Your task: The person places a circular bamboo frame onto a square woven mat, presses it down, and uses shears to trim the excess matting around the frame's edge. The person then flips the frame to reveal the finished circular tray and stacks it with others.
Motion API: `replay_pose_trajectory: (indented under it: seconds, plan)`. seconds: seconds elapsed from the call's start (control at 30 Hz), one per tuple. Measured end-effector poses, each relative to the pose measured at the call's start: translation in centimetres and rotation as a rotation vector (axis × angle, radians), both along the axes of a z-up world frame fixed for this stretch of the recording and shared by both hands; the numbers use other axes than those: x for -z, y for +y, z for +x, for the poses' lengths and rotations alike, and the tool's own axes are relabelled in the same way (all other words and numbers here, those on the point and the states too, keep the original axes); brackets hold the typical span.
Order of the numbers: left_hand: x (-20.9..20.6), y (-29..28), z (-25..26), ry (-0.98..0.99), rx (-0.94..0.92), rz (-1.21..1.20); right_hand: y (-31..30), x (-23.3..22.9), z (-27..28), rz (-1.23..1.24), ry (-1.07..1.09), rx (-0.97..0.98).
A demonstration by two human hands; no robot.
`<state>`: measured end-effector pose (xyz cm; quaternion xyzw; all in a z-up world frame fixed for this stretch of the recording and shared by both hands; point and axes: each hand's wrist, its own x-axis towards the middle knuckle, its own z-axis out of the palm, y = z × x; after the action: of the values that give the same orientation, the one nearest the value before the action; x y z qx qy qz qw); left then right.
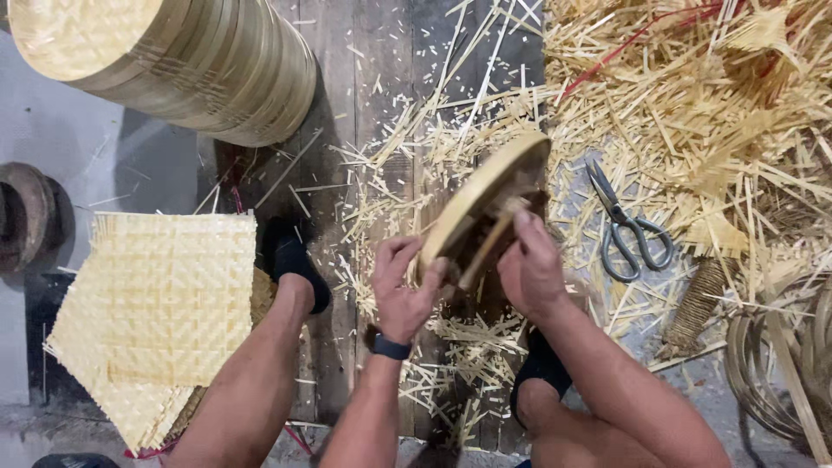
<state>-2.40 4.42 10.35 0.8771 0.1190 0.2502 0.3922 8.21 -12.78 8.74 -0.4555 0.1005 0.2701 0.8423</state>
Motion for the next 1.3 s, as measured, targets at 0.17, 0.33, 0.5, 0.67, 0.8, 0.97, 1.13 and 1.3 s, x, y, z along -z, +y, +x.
replay_pose_trajectory:
  seconds: [0.17, 0.33, 0.5, 0.67, 0.8, 0.97, 1.13, 1.3]
  plan:
    - [2.8, -2.2, 1.4, 0.085, -0.044, -0.447, -3.4, -0.1, -0.7, 0.166, 0.103, 0.134]
    - [5.9, 3.8, 2.5, 0.456, -0.505, -0.275, -10.8, 1.7, -2.0, -0.061, 0.047, 0.248]
    - [1.8, 12.2, 2.8, 0.027, -0.567, -0.083, -10.9, 9.6, -4.7, 0.147, 0.324, 0.21]
    - [-0.6, 16.0, 3.6, 0.182, -0.515, -0.312, -8.3, 14.1, -6.3, 0.038, 0.44, 0.016]
    - [4.9, 15.9, 3.8, 0.377, -0.431, -0.422, -9.5, 14.2, -7.6, -0.348, 0.435, -0.078]
    - [13.7, 14.2, 4.7, 0.423, -0.373, -0.441, -12.1, 15.3, -10.6, -0.876, 0.066, -0.214]
    - [12.4, 5.6, 6.4, 0.338, -0.287, 0.039, -10.9, 11.4, -12.6, -1.184, -0.579, -0.176]
    - [10.3, -10.8, 10.3, 0.62, 0.235, 0.328, -10.1, 11.0, -12.1, -1.265, -0.663, -0.186]
